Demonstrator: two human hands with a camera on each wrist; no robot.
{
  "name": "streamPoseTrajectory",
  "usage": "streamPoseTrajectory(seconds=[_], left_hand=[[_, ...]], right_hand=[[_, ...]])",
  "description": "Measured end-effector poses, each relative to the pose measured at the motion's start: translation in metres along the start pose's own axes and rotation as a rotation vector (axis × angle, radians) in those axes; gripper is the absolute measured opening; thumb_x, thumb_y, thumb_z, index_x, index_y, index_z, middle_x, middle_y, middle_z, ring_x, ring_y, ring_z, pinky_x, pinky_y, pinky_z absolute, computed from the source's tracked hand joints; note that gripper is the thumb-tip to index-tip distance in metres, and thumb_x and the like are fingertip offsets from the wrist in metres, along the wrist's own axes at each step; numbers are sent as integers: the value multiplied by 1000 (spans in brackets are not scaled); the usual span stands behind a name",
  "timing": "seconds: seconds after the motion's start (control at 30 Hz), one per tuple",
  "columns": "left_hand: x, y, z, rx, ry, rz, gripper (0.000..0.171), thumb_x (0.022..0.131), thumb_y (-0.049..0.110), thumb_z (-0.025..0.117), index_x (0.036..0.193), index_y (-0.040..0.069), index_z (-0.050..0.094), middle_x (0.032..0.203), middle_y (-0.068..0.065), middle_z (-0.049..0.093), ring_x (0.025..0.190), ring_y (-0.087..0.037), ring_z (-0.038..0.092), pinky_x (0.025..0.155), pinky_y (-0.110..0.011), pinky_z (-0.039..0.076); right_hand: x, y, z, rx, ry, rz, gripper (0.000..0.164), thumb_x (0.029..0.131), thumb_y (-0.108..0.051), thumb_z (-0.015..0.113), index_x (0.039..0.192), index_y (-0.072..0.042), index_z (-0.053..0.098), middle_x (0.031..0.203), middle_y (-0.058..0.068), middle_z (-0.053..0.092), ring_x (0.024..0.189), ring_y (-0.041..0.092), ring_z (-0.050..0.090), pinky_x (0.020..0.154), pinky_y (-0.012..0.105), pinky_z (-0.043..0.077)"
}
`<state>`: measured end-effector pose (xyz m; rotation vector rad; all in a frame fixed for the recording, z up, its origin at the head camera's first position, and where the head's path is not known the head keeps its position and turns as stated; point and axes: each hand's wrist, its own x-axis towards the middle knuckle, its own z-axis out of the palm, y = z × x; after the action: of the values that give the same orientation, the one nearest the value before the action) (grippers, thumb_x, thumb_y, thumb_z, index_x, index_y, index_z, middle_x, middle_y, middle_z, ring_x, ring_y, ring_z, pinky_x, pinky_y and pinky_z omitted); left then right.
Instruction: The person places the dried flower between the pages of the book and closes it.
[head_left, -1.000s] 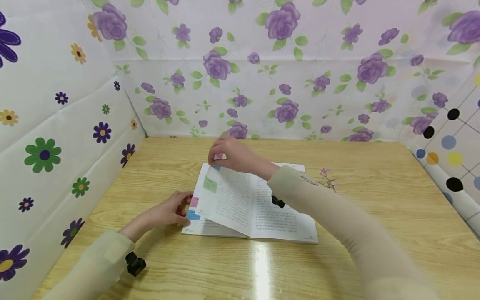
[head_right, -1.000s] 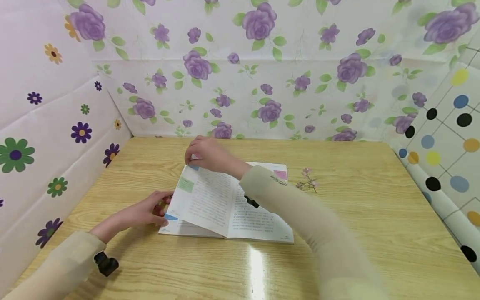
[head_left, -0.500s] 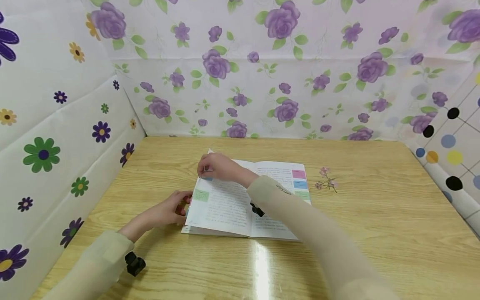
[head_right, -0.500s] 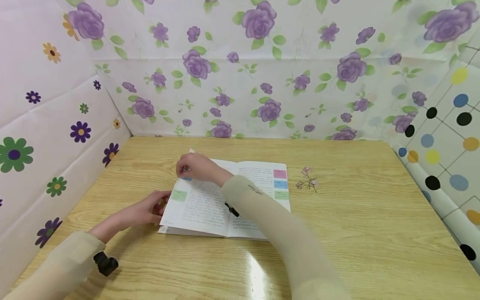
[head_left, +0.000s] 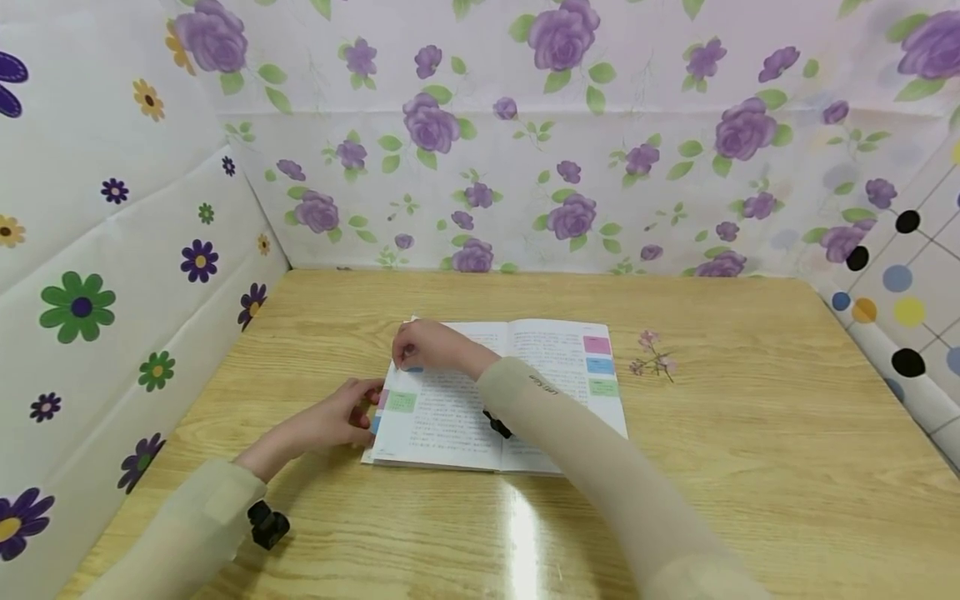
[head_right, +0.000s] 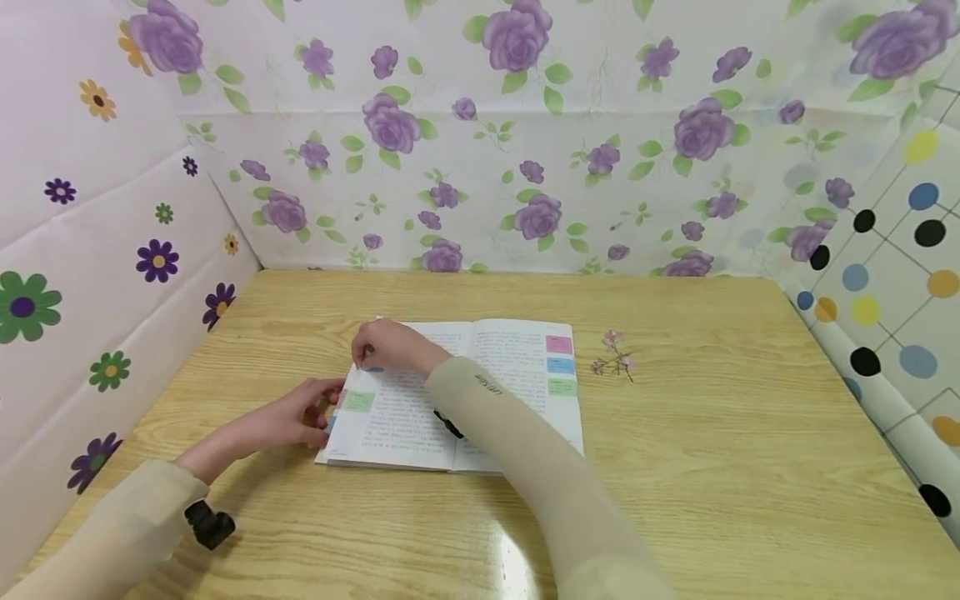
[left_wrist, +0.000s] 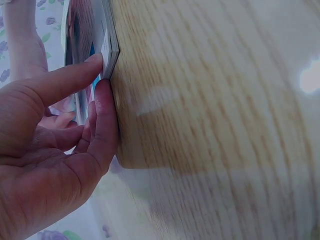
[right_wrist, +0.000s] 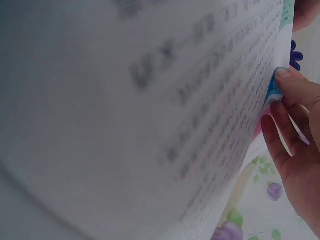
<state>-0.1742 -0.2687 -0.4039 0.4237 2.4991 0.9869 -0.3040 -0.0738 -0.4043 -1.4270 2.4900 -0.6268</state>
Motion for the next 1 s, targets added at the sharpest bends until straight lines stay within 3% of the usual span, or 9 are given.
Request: streamPoseTrajectory(seconds=[0.23, 0.4, 0.57, 0.8, 1.0], left_hand=[[0, 2, 0, -8, -3, -1, 84, 84, 6, 74, 150, -8, 25, 122, -20, 36, 94, -22, 46, 71, -22, 41], [0, 4, -2, -1, -3, -27, 86, 86, 9, 75, 152, -6, 23, 124, -21, 36, 96, -23, 47, 73, -23, 42], [1, 5, -1, -4, -5, -26, 87, 85, 9, 75, 152, -7, 23, 124, -22, 35, 95, -22, 47, 72, -23, 42], [1, 4, 0, 24, -1, -34, 86, 84, 10, 75, 151, -7, 24, 123, -20, 36, 95, -22, 47, 74, -24, 41], [2, 2, 3, 67, 15, -40, 88, 83, 19, 78, 150, -6, 27, 122, -19, 37, 92, -20, 46, 75, -24, 39]], right_hand=[[2, 2, 6, -60, -6, 41, 6, 92, -18, 70, 95, -20, 75, 105, -3, 64, 88, 10, 53, 80, 22, 44], [-2, 0, 1, -77, 0, 74, 22, 91, -19, 72, 113, -20, 74, 112, -3, 68, 97, 10, 60, 87, 23, 48], [-9, 4, -5, -79, -48, 57, 26, 91, -19, 71, 117, -18, 73, 122, -1, 69, 114, 13, 63, 100, 27, 49], [-20, 13, -8, -125, -191, 68, 43, 96, -28, 64, 139, -29, 58, 151, -6, 49, 140, 15, 46, 116, 35, 36], [-26, 15, -7, -167, -217, 41, 49, 97, -34, 62, 144, -30, 51, 158, -6, 38, 147, 17, 36, 119, 38, 32]])
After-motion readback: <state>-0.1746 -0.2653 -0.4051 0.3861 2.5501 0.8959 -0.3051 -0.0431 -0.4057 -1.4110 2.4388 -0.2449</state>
